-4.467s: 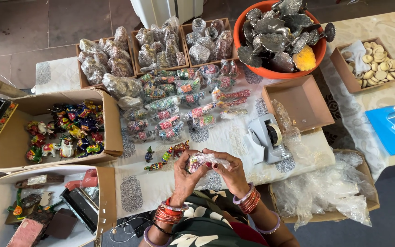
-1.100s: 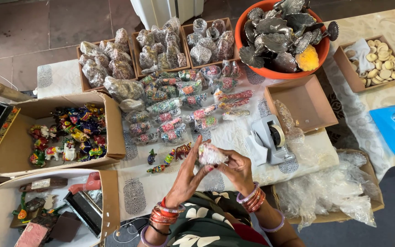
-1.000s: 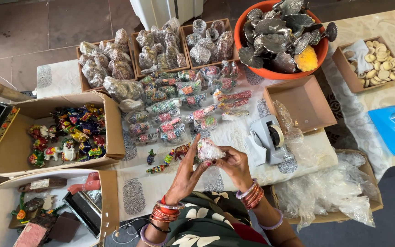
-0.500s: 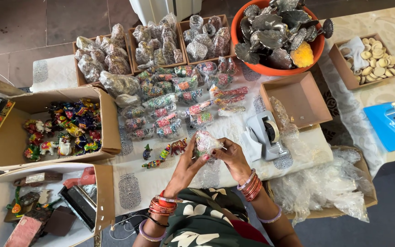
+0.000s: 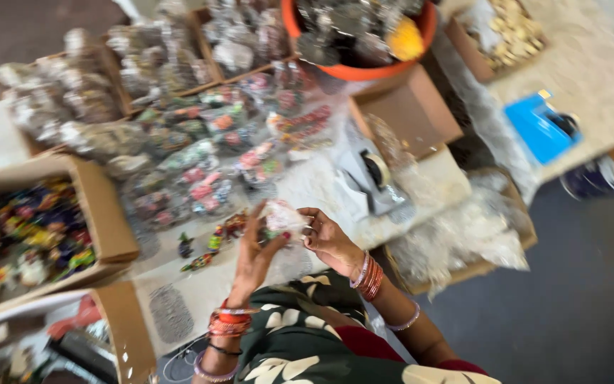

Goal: Wrapping small figurines in bubble wrap for packaging on a factory table.

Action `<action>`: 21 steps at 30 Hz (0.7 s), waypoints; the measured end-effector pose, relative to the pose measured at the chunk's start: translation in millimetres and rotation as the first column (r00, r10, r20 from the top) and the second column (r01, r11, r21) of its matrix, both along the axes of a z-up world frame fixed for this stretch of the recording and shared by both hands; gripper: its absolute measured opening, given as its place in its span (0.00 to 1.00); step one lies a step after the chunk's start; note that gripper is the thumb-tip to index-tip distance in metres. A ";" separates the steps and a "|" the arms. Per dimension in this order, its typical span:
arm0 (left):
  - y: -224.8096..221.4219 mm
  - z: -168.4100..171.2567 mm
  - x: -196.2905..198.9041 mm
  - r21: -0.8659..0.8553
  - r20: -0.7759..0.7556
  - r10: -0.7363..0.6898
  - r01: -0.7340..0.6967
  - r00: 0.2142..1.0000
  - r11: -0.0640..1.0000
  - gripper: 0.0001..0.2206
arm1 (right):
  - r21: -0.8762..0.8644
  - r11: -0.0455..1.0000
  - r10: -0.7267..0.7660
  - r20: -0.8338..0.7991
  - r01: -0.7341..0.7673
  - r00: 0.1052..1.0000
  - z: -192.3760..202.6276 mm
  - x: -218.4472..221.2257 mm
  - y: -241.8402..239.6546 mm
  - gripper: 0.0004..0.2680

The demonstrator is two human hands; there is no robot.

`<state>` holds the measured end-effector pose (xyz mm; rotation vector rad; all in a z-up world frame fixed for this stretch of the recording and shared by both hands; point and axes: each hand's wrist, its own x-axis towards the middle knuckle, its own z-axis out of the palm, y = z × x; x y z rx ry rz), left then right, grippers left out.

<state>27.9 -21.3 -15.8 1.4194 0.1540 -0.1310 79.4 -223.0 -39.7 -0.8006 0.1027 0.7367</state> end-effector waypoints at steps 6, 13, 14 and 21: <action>12.8 -12.3 -2.8 0.113 0.006 0.100 -0.100 0.995 0.989 0.33 | -0.539 0.708 -0.300 0.356 0.456 0.885 -98.3 27.3 -117.2 0.12; 12.9 1.8 -1.5 0.196 -0.088 0.043 -0.025 0.995 0.980 0.32 | -0.598 0.094 0.455 0.737 0.796 0.500 -128.7 53.4 -223.5 0.13; 12.4 2.2 -1.7 0.196 -0.089 0.042 -0.024 0.995 0.980 0.32 | -0.599 0.093 0.454 0.736 0.795 0.502 -122.9 57.2 -220.3 0.13; 19.7 -0.9 -9.4 0.341 0.010 0.038 -0.039 0.999 0.939 0.31 | -0.909 0.070 0.505 0.388 0.411 0.771 -108.3 75.3 -213.7 0.11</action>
